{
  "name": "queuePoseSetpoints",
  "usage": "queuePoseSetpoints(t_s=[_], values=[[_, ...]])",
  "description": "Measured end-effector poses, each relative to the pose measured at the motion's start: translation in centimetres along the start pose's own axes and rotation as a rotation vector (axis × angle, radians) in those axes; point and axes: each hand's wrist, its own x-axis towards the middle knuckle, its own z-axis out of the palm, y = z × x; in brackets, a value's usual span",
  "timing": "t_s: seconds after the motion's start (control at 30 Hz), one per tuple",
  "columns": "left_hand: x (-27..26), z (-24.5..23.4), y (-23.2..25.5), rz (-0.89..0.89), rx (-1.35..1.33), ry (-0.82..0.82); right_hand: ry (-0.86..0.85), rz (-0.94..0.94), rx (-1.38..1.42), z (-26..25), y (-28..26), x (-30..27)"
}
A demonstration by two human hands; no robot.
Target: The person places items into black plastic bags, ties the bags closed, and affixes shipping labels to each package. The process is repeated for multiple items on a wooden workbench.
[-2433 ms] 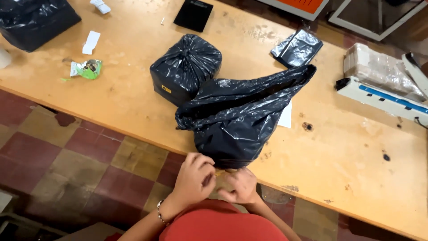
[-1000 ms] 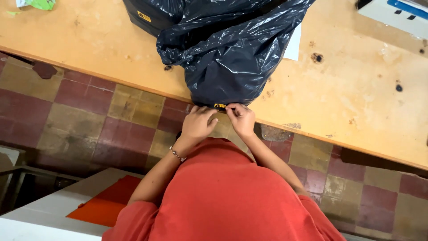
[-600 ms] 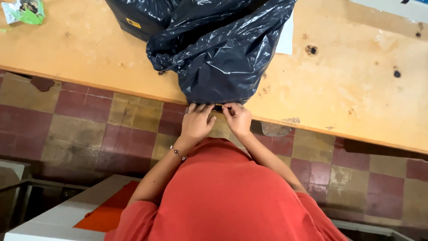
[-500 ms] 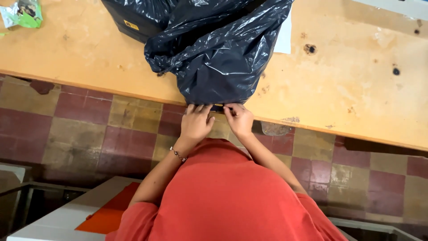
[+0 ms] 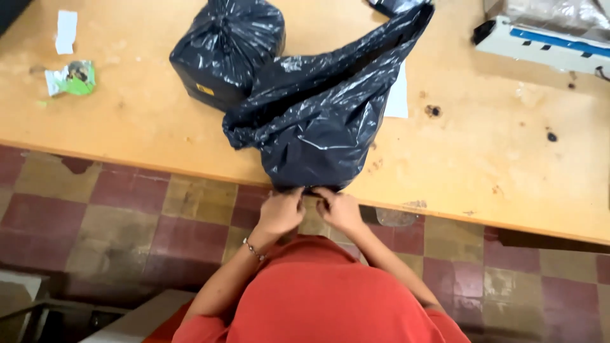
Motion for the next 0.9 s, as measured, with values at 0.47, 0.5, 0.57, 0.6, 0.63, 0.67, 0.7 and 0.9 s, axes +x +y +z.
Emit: queuePoseSetpoints(t_s=[0.47, 0.5, 0.57, 0.6, 0.63, 0.67, 0.7, 0.9], values=[[5.7, -20.6, 2.0, 0.818, 0.134, 0.454, 0.336, -0.712, -0.532, -23.0, -6.9, 11.6], [6.6, -21.5, 1.6, 0.62, 0.269, 0.099, 0.19, -0.583, -0.689, -22.7, -5.4, 12.6], [8.0, -20.1, -1.1, 0.412, 0.396, -0.246, 0.046, -0.428, -0.839, -21.5, -1.6, 13.0], [9.1, -18.6, -3.3, 0.492, 0.525, -0.128, 0.048, -0.371, -0.909, -21.1, 0.5, 13.0], [10.5, -17.2, -5.6, 0.571, 0.651, -0.005, 0.05, -0.312, -0.977, -20.5, 2.7, 13.1], [11.4, -18.2, -7.3, 0.584, 0.657, -0.005, 0.054, -0.298, -0.978, -21.8, 3.5, 12.7], [12.3, -19.1, -9.0, 0.8, 0.676, 0.314, 0.079, -0.246, -0.944, -22.9, 4.3, 12.4], [7.5, -28.5, -4.1, 0.917, 0.935, 0.714, 0.284, -0.114, -0.954, -31.4, 5.6, 9.0]])
